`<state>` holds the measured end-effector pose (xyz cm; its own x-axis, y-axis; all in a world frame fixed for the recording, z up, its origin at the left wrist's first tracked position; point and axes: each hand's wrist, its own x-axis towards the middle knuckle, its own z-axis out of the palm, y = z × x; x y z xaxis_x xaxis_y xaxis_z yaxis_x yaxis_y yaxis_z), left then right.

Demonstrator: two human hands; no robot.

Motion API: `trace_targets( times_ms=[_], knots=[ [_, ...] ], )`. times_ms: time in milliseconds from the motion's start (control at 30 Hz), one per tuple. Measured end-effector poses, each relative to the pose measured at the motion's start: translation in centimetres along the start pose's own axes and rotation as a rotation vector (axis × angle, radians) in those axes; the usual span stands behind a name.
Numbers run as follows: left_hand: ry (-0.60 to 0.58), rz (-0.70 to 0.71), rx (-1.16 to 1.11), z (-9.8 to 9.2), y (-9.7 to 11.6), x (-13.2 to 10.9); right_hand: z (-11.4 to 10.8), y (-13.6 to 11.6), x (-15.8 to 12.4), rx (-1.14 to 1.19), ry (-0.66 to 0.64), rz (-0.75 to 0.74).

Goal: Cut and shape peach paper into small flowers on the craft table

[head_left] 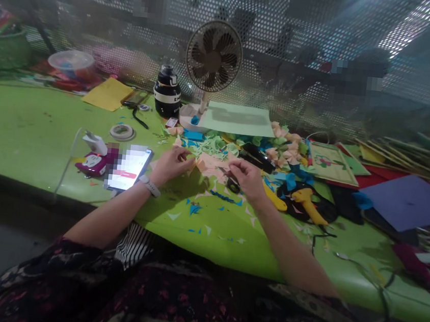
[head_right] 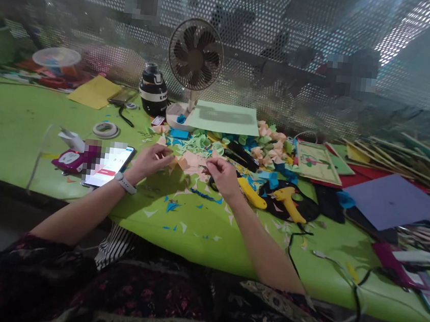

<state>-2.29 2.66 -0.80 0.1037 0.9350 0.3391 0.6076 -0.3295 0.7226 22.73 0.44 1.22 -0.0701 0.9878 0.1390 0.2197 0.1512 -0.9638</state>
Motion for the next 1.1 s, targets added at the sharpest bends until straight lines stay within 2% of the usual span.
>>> trace_targets(
  times_ms=[33,100,167,300,500,667,733,800,867,933,1033,1100],
  knots=[
    [0.07,0.054,-0.021,-0.1,0.5,-0.2,0.2,0.1,-0.2,0.029,0.012,0.008],
    [0.1,0.127,-0.13,0.0,1.5,-0.7,0.6,0.2,-0.6,0.076,0.02,0.024],
    [-0.016,0.145,-0.274,0.1,2.4,-1.3,0.8,0.1,-1.2,0.093,-0.01,0.037],
    [-0.271,0.092,-0.494,0.6,3.2,-2.0,0.8,-0.6,-2.1,0.03,-0.134,0.015],
    [-0.539,0.037,-0.587,0.7,2.9,-2.1,0.6,-0.8,-2.5,-0.131,-0.165,-0.084],
    [-0.73,-0.028,-0.616,0.7,3.3,-2.5,1.1,-1.0,-3.0,-0.284,-0.207,-0.27],
    [-0.743,-0.05,-0.623,0.7,3.4,-2.6,0.9,-1.5,-3.0,-0.333,-0.229,-0.346],
    [-0.715,-0.081,-0.643,0.7,3.3,-2.5,0.0,-2.1,-2.9,-0.412,-0.188,-0.378],
    [-0.632,-0.122,-0.68,0.7,3.2,-2.4,-1.4,-2.7,-2.5,-0.569,-0.098,-0.329],
    [-0.528,-0.178,-0.732,0.7,3.0,-2.2,-2.9,-2.8,-2.0,-0.865,-0.063,-0.204],
    [-0.436,-0.253,-0.819,0.6,2.9,-2.1,-4.0,-2.2,-1.3,-1.256,-0.223,-0.004],
    [-0.422,-0.273,-0.86,0.6,2.9,-2.0,-3.9,-1.5,-1.1,-1.365,-0.286,0.042]
  ],
)
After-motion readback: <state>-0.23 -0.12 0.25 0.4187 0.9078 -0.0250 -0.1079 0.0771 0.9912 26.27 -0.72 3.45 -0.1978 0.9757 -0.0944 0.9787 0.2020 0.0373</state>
